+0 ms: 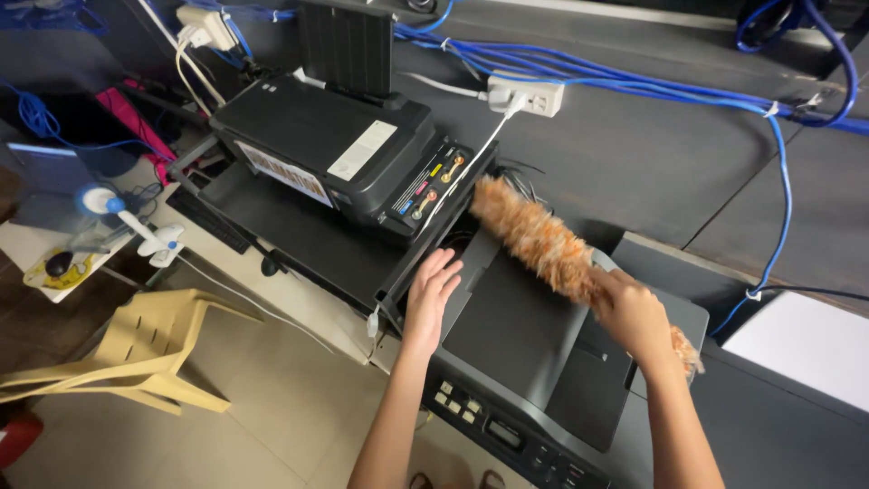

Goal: The person uses a fluffy duster to clean the top and sides of several printers and a computer monitor on a desk. They move a chair out of the way to access the equipment and systematically wipe down the surfaces of the machines labeled 'Sublimation' and 'Pigment'.

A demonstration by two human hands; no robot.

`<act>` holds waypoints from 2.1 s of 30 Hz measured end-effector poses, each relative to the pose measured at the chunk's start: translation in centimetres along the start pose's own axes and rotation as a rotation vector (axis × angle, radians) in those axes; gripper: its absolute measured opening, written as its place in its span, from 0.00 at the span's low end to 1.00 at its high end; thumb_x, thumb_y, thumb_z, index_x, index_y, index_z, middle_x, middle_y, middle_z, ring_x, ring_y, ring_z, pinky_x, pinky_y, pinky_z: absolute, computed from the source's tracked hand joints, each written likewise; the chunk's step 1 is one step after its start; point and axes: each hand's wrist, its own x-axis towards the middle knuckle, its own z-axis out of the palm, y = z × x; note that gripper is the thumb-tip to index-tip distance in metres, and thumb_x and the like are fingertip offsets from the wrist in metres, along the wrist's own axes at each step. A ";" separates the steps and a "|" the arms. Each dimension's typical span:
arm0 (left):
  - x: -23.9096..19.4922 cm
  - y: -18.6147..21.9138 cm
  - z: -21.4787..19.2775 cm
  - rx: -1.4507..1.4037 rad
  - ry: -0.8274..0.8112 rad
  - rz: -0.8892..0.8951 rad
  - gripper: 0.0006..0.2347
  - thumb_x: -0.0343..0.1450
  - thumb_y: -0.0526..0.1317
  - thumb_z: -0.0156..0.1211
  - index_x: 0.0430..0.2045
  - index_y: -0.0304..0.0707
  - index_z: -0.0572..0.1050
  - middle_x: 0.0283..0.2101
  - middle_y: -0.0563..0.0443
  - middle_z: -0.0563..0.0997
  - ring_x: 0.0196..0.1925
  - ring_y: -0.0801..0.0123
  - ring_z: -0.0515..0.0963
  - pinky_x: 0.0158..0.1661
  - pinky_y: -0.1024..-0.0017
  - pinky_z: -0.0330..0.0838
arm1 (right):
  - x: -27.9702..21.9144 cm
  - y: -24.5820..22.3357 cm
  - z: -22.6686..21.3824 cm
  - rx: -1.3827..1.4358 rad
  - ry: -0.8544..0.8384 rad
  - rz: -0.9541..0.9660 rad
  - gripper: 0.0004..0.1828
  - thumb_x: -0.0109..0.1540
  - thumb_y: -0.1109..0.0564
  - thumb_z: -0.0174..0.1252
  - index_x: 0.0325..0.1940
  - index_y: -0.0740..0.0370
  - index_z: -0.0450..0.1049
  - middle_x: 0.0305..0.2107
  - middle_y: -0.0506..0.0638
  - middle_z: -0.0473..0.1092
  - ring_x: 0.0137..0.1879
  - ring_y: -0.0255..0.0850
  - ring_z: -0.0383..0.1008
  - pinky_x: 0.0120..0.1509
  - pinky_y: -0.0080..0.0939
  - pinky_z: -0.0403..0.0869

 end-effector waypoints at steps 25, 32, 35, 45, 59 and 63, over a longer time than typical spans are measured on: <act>-13.0 11.5 -18.2 0.237 -0.316 0.051 0.21 0.81 0.38 0.50 0.66 0.25 0.54 0.70 0.40 0.65 0.66 0.63 0.74 0.58 0.61 0.73 | -14.0 -29.6 1.5 0.108 -0.256 -0.113 0.36 0.57 0.57 0.65 0.70 0.43 0.68 0.44 0.49 0.73 0.44 0.56 0.79 0.47 0.53 0.77; -16.6 18.0 -26.4 0.243 -0.113 0.159 0.36 0.77 0.33 0.52 0.76 0.40 0.35 0.69 0.45 0.65 0.63 0.68 0.73 0.61 0.69 0.69 | -15.8 -43.8 12.6 0.469 -0.071 -0.230 0.32 0.57 0.61 0.61 0.66 0.53 0.67 0.45 0.54 0.72 0.43 0.57 0.78 0.43 0.50 0.77; -16.1 19.4 -29.8 0.239 -0.083 0.098 0.36 0.76 0.33 0.52 0.76 0.41 0.35 0.65 0.43 0.69 0.58 0.67 0.76 0.56 0.69 0.73 | -15.1 -47.7 15.4 0.597 -0.076 -0.221 0.32 0.58 0.61 0.61 0.67 0.56 0.66 0.45 0.56 0.71 0.44 0.57 0.78 0.44 0.49 0.76; -9.0 22.2 -36.8 0.555 -0.142 0.273 0.37 0.74 0.35 0.59 0.75 0.33 0.42 0.71 0.35 0.63 0.68 0.57 0.71 0.61 0.65 0.72 | -6.9 -55.4 23.9 0.698 0.026 -0.234 0.35 0.59 0.62 0.61 0.70 0.66 0.59 0.44 0.60 0.68 0.47 0.56 0.74 0.50 0.46 0.75; 9.7 32.0 -45.5 0.675 -0.164 0.488 0.35 0.74 0.34 0.61 0.74 0.29 0.47 0.72 0.32 0.62 0.74 0.50 0.64 0.69 0.59 0.61 | 12.9 -66.7 35.0 0.878 0.084 -0.158 0.43 0.60 0.66 0.56 0.77 0.67 0.49 0.55 0.62 0.64 0.60 0.53 0.69 0.65 0.46 0.68; 14.5 33.0 -48.3 0.556 -0.147 0.294 0.27 0.74 0.35 0.60 0.69 0.27 0.58 0.58 0.35 0.78 0.60 0.58 0.80 0.58 0.65 0.73 | 17.1 -70.1 36.1 0.955 0.182 -0.218 0.44 0.61 0.68 0.55 0.79 0.68 0.45 0.65 0.64 0.59 0.69 0.54 0.63 0.71 0.47 0.63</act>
